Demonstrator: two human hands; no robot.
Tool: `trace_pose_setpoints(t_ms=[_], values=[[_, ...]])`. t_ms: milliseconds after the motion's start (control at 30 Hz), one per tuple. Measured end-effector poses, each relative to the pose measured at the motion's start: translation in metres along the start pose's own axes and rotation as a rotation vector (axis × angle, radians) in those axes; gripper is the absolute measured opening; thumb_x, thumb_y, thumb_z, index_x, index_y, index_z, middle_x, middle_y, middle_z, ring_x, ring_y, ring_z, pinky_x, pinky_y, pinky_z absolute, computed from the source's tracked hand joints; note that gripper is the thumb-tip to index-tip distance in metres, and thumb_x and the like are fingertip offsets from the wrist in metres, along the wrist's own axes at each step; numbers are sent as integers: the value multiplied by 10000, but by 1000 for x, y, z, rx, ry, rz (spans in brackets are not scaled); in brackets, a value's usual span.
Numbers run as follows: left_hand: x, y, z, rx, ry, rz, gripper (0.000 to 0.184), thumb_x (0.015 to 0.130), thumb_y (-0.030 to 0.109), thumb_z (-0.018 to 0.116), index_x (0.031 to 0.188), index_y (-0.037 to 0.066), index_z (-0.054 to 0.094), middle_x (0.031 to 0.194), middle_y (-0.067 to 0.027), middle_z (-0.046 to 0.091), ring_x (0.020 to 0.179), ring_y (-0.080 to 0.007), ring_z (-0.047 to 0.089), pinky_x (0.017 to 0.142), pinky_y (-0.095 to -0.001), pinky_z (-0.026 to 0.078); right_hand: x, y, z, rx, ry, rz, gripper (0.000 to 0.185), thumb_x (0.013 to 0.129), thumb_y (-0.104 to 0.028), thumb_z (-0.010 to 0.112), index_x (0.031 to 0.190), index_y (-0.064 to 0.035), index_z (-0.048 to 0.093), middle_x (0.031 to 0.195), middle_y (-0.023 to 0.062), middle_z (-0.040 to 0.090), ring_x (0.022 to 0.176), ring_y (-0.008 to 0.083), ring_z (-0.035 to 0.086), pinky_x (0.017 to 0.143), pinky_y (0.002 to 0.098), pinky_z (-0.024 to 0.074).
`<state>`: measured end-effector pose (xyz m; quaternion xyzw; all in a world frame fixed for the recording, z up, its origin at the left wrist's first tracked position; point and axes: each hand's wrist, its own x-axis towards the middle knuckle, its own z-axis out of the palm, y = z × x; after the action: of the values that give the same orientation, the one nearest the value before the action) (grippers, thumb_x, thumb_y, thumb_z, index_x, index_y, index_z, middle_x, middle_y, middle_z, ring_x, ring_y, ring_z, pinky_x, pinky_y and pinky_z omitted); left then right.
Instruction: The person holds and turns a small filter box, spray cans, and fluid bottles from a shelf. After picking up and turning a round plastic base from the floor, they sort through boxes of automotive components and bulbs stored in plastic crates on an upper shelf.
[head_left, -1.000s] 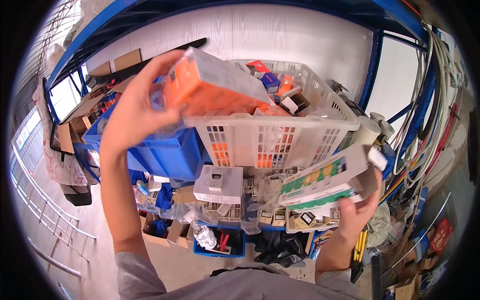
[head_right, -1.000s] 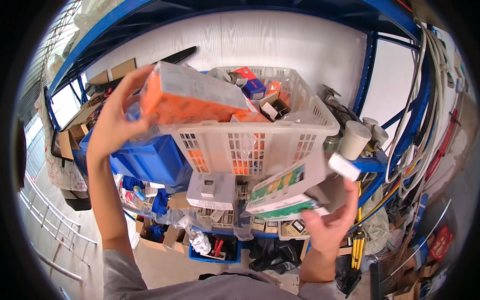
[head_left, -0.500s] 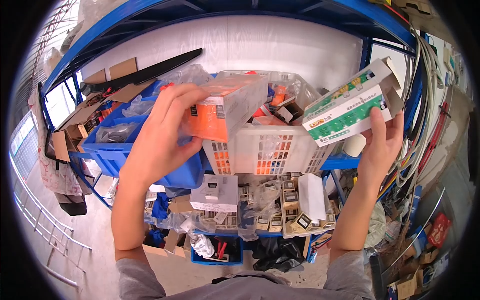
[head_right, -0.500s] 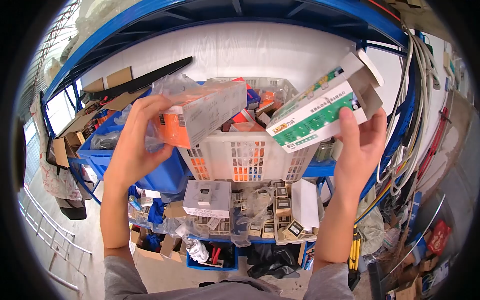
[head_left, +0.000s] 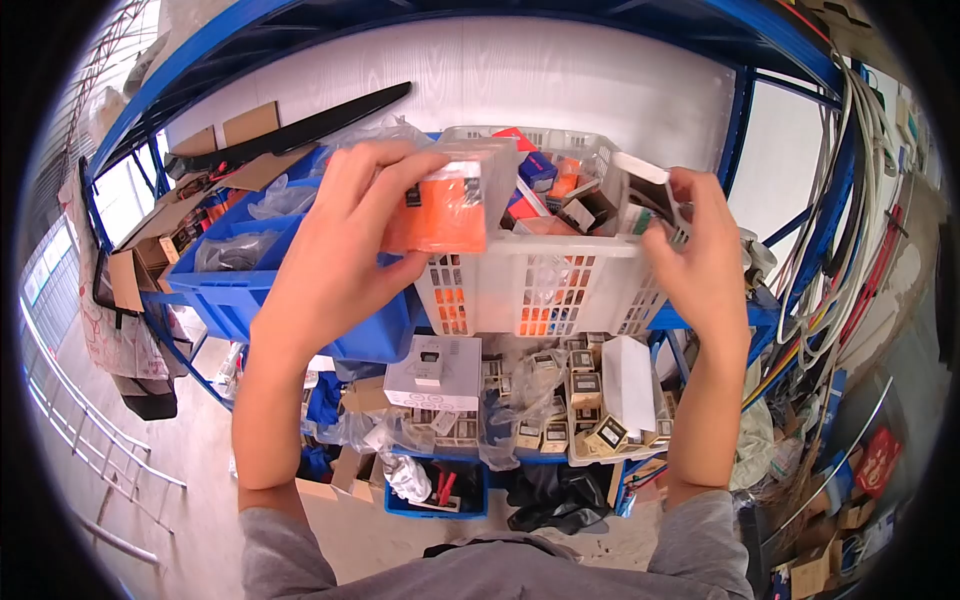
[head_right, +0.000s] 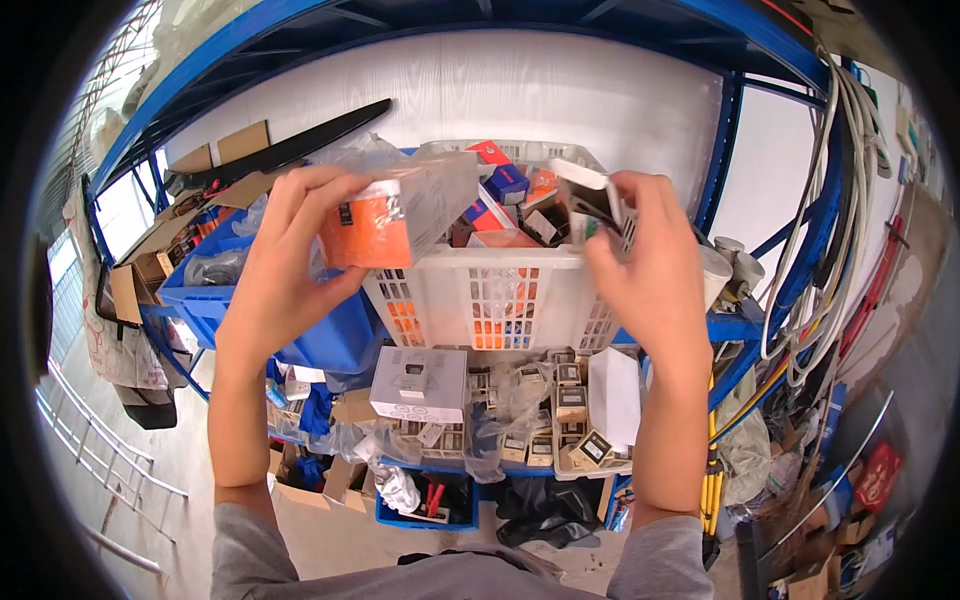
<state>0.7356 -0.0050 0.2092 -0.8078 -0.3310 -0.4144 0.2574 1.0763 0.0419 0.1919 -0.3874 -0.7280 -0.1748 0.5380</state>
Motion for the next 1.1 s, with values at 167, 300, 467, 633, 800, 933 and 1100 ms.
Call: trace_pose_setpoints(t_ms=[167,300,467,633,800,933,1100], values=[[9,-3,-2,-7,-41,10,800,695,-35,875,1439,70,599,1367,-137,580,1263,-356,568,1080,-406,490,3,10,-10,116,-33,178,430,861,-15,641,1274,58,545,1177,294,688,1109,435,691,973,457,543],[21,-8,-9,-76,-156,-44,806,712,-6,888,1463,62,603,1354,-134,595,1268,-324,583,1090,-396,485,2,17,-18,167,-152,310,442,864,-31,658,1282,51,540,1176,286,698,1134,402,691,1032,434,512],[46,-27,0,-192,-368,-107,663,860,177,865,1462,43,624,1233,-115,622,1030,-244,589,913,-334,489,-3,21,-29,203,-185,346,465,911,-67,686,1333,50,529,1210,247,710,1178,337,682,1082,409,482],[46,-25,30,-219,-330,-64,665,886,197,850,1488,46,612,1204,-113,618,963,-241,573,855,-339,486,-14,23,-19,219,-95,236,483,947,-93,679,1386,51,536,1285,258,693,1264,359,661,1085,415,487],[33,-22,36,59,-279,-46,582,966,249,781,1483,40,613,1202,-136,634,1011,-292,580,902,-367,493,-29,29,-15,244,-27,232,513,984,-184,731,1430,13,573,1343,223,682,1287,304,639,1097,394,480],[19,-3,37,185,-115,103,518,992,243,755,1427,-4,622,1226,-171,663,1094,-365,594,981,-429,489,-40,34,-13,247,-35,226,522,1018,-215,739,1478,-33,574,1372,120,659,1296,215,592,1096,375,469],[-79,29,-20,351,233,10,463,911,186,747,1311,-30,659,1289,-195,685,1217,-365,613,1060,-431,460,-61,43,0,232,-7,210,547,1077,-206,670,1583,-81,506,1519,145,566,1375,254,570,1167,387,444]])
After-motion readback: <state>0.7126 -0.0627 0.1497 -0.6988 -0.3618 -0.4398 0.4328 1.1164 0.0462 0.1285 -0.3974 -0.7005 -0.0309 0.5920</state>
